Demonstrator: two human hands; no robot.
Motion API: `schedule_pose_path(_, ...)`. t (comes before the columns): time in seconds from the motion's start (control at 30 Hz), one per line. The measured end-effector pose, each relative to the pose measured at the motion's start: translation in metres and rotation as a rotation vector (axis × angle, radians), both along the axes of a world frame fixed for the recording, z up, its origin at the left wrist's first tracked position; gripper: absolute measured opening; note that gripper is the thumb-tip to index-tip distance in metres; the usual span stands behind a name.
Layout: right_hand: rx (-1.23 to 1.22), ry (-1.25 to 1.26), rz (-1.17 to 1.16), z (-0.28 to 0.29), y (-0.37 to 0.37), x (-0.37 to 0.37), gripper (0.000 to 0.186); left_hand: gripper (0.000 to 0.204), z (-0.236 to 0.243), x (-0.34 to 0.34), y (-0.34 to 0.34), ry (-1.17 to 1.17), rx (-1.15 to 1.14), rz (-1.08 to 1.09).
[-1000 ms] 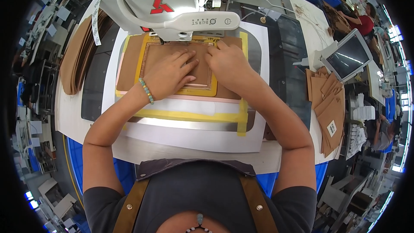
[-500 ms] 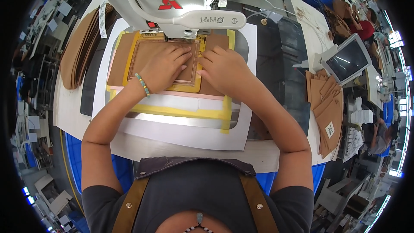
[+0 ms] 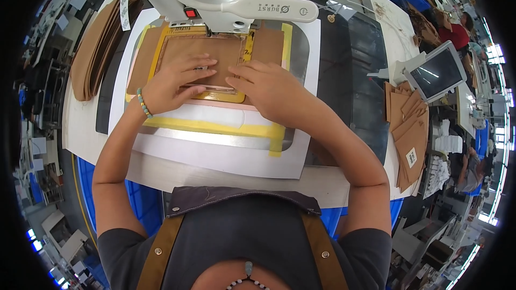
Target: Positioning leather patches on a template and using an automated sewing machine to stitch them.
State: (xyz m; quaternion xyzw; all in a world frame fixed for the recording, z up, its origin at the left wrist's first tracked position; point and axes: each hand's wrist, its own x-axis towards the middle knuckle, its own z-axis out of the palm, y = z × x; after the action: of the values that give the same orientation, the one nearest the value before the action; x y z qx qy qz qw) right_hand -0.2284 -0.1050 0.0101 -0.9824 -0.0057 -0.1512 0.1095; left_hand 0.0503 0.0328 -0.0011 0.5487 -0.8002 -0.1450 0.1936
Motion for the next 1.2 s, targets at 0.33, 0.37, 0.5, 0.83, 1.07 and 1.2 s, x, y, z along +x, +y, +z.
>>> schedule_pose_path(0.33, -0.150, 0.098, -0.059, -0.016, 0.012, 0.008, 0.040, 0.051, -0.006, -0.001, -0.007, -0.019, 0.048, -0.140)
schedule_pose_path(0.37, -0.141, 0.089, -0.062, -0.017, 0.011, 0.007, 0.040, 0.051, -0.005, -0.001, -0.010, -0.022, 0.048, -0.146)
schedule_pose_path(0.5, -0.193, 0.004, -0.051, -0.021, 0.008, 0.008, 0.036, 0.046, -0.003, 0.001, -0.019, 0.034, 0.070, -0.162)
schedule_pose_path(0.83, -0.110, 0.039, -0.134, -0.008, -0.001, -0.008, 0.037, 0.040, 0.002, 0.004, -0.031, 0.058, 0.122, -0.160)
schedule_pose_path(1.07, 0.045, 0.011, -0.303, -0.012, -0.028, -0.037, 0.029, 0.037, 0.004, 0.008, -0.046, 0.025, 0.103, -0.186)
schedule_pose_path(1.2, 0.107, -0.074, -0.342, -0.015, -0.032, -0.038, 0.024, 0.037, 0.002, 0.009, -0.054, 0.045, 0.104, -0.177)
